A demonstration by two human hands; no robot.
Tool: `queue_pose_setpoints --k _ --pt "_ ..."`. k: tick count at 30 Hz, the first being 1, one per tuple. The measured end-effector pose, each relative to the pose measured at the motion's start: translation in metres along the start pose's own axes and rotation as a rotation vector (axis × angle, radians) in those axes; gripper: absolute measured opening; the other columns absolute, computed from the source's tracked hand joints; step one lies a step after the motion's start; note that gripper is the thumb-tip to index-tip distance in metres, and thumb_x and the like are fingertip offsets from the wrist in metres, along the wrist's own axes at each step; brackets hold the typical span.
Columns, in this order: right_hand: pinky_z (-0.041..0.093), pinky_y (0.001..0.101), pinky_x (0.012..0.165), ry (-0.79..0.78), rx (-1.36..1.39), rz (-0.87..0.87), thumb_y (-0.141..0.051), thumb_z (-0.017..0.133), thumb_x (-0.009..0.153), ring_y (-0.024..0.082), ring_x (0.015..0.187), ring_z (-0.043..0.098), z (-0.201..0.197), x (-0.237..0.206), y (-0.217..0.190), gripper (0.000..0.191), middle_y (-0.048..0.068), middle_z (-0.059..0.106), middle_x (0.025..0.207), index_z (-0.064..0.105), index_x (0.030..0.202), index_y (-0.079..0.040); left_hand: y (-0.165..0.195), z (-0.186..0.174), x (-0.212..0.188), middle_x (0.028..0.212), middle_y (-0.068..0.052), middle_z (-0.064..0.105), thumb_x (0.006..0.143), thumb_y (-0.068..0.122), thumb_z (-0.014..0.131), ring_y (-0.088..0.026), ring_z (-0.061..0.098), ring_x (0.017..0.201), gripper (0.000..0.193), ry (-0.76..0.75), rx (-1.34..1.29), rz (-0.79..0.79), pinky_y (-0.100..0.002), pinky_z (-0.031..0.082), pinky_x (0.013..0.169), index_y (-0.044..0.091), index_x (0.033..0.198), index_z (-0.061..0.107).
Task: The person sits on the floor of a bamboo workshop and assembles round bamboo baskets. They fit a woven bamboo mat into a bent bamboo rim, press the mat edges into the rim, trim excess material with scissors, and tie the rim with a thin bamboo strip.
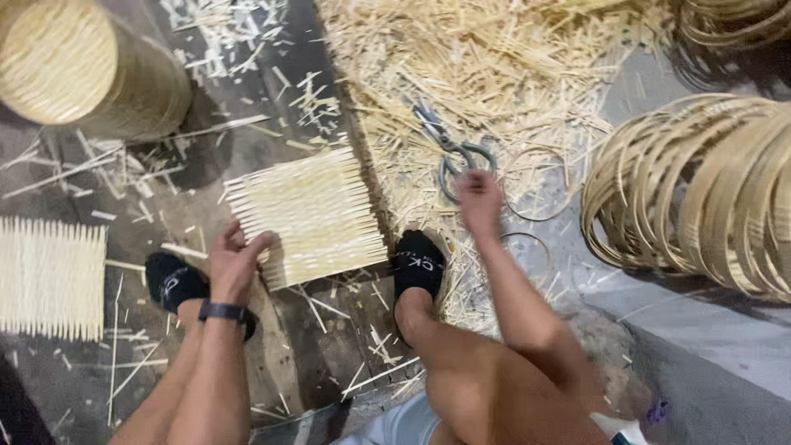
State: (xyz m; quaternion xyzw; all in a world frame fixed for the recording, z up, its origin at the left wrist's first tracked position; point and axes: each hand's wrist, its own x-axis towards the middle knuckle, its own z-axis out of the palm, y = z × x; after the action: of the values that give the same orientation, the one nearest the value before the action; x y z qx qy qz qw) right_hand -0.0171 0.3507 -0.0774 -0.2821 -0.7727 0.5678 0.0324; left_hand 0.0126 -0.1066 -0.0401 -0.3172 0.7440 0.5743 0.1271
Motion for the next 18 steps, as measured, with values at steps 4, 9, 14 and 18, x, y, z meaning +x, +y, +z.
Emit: queue_pose_setpoints --k 4,9,14,18 --pt "0.048 0.0561 0.086 0.215 -1.057 -0.053 -0.03 0.089 0.064 0.045 0.103 0.061 -0.108 0.011 0.026 0.037 0.021 0.066 0.109 0.075 0.092 -0.011 0.025 -0.01 -0.02 0.121 -0.016 0.065 0.086 0.02 0.083 -0.021 0.065 0.096 0.078 0.235 0.007 0.04 -0.03 0.058 0.075 0.001 0.15 0.044" --pt "0.052 0.0475 0.086 -0.035 -0.896 -0.174 -0.018 0.069 0.095 0.038 0.095 0.066 -0.141 -0.002 -0.009 0.012 0.016 0.071 0.097 0.073 0.102 -0.01 0.06 -0.009 -0.043 0.125 -0.016 0.06 0.098 0.012 0.082 -0.018 0.064 0.107 0.061 0.364 -0.007 0.604 -0.028 0.06 0.089 -0.005 0.145 0.046" --pt "0.055 0.042 0.08 -0.401 -0.747 -0.784 -0.002 0.063 0.088 0.029 0.087 0.068 -0.134 -0.03 -0.149 0.013 0.009 0.072 0.09 0.072 0.093 -0.01 0.135 0.047 -0.073 0.116 -0.011 0.074 0.1 0.023 0.074 -0.018 0.07 0.103 0.035 0.019 0.029 0.517 -0.031 0.058 0.092 0.001 0.127 0.069" --pt "0.052 0.0447 0.096 -0.814 -0.959 -1.413 -0.009 0.074 0.082 0.028 0.095 0.064 -0.099 -0.084 -0.255 0.018 0.006 0.067 0.093 0.068 0.099 -0.01 0.196 0.088 -0.09 0.091 -0.002 0.072 0.097 0.034 0.063 -0.009 0.067 0.079 0.035 -0.428 -0.553 -0.009 -0.024 0.055 0.065 0.004 0.113 0.071"
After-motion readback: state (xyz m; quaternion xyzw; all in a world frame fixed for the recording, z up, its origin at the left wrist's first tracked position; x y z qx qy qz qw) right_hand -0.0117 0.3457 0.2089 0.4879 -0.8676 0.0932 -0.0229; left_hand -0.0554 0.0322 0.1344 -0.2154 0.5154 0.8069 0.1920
